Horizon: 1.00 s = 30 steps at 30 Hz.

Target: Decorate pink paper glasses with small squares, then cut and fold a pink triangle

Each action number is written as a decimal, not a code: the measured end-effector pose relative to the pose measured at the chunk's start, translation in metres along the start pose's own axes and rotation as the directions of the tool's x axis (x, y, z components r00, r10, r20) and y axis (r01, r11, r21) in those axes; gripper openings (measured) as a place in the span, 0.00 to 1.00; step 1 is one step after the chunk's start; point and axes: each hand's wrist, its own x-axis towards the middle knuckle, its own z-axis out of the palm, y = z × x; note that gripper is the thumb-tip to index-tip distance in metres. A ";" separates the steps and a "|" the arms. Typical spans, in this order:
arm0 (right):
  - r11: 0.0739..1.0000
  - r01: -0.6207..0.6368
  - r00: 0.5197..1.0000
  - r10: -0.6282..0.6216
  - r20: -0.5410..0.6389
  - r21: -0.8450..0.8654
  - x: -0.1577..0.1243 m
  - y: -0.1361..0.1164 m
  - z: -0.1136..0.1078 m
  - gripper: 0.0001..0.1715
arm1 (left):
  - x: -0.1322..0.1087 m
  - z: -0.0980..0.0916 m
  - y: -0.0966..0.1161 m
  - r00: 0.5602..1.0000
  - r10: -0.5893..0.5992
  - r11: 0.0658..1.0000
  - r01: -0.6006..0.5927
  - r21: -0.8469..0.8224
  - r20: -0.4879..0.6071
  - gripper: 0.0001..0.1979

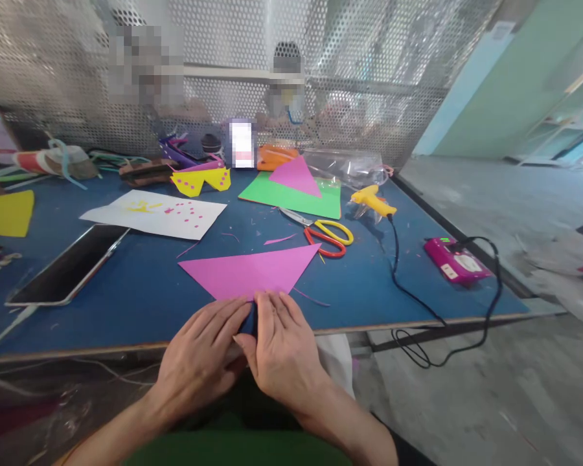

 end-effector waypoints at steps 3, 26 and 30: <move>0.999 -0.025 1.000 0.026 0.007 -0.020 -0.010 0.011 -0.002 0.28 | 0.000 -0.001 0.000 1.000 -0.006 1.000 0.006 0.006 0.017 0.23; 0.993 -0.114 0.993 0.114 -0.018 -0.003 -0.015 0.007 -0.003 0.25 | -0.001 -0.023 -0.013 0.998 0.050 0.953 -0.062 0.298 0.048 0.21; 0.995 -0.097 0.995 0.097 -0.031 0.000 -0.015 0.007 -0.002 0.25 | 0.003 -0.019 -0.007 0.998 -0.029 0.977 0.039 0.211 -0.051 0.24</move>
